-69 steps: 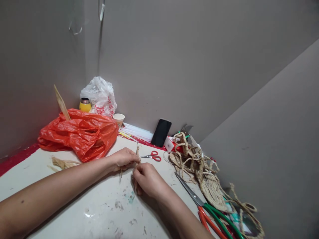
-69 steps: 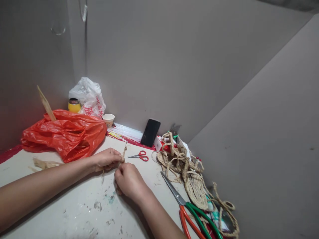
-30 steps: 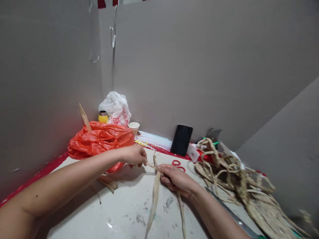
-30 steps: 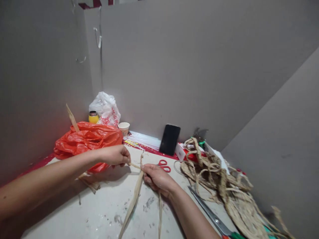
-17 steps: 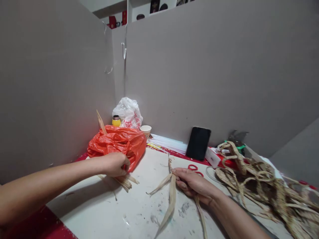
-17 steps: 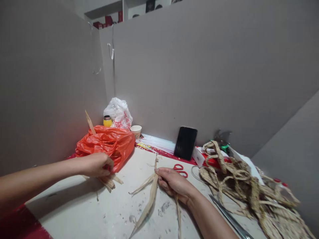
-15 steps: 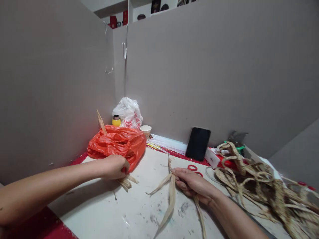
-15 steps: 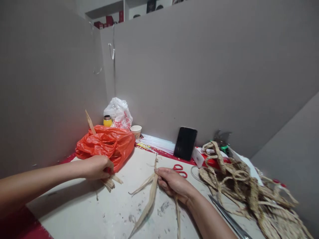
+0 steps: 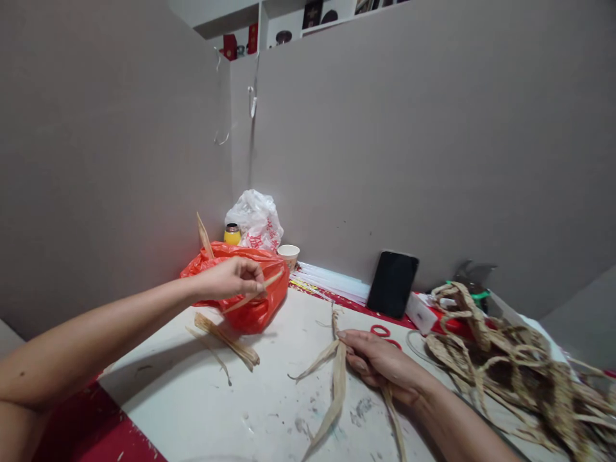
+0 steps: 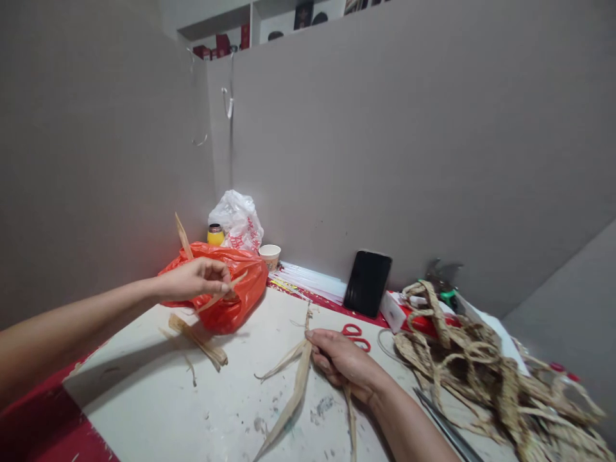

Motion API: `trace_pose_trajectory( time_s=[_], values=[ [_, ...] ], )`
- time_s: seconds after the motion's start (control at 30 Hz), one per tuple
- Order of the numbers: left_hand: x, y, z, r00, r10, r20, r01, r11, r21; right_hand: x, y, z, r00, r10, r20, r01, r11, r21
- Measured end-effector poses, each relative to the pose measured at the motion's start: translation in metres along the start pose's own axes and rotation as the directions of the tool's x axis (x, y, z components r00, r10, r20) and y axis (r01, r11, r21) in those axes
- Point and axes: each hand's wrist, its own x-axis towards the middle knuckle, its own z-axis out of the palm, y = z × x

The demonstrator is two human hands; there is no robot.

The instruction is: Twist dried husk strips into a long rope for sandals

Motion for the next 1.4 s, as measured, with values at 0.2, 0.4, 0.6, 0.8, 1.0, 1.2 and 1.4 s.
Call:
trace_pose_trajectory(
  time_s=[0.2, 0.4, 0.6, 0.8, 1.0, 1.2, 1.4],
  values=[
    [-0.010, 0.002, -0.022, 0.996, -0.083, -0.040, 0.073, 0.977, -0.201, 0.004, 0.006, -0.005, 1.000, -0.002, 0.001, 0.002, 1.000, -0.004],
    [-0.038, -0.020, -0.019, 0.950, -0.168, 0.262, 0.128, 0.978, 0.163, 0.003, 0.007, -0.005, 1.000, 0.011, 0.011, -0.011, 1.000, 0.004],
    [-0.065, -0.041, 0.004, 0.980, -0.148, 0.134, 0.006, 0.693, 0.721, 0.001, 0.005, 0.001, 1.000, 0.009, -0.016, -0.010, 1.000, -0.014],
    [-0.073, -0.038, 0.007, 0.985, -0.092, 0.148, -0.049, 0.667, 0.743, 0.001, 0.005, -0.001, 1.000, 0.019, -0.005, -0.019, 1.000, 0.006],
    [-0.077, -0.029, 0.001, 0.984, -0.144, 0.110, 0.025, 0.710, 0.704, 0.000, 0.006, 0.000, 1.000, 0.023, -0.015, -0.023, 1.000, -0.008],
    [-0.082, -0.055, 0.019, 0.993, -0.112, 0.048, 0.029, 0.603, 0.797, 0.000, 0.005, 0.001, 0.999, 0.029, -0.019, -0.030, 0.999, -0.035],
    [-0.084, -0.059, 0.018, 0.993, 0.017, 0.118, -0.098, 0.686, 0.721, -0.001, 0.005, 0.002, 1.000, 0.013, -0.024, -0.014, 0.999, -0.049]
  ],
)
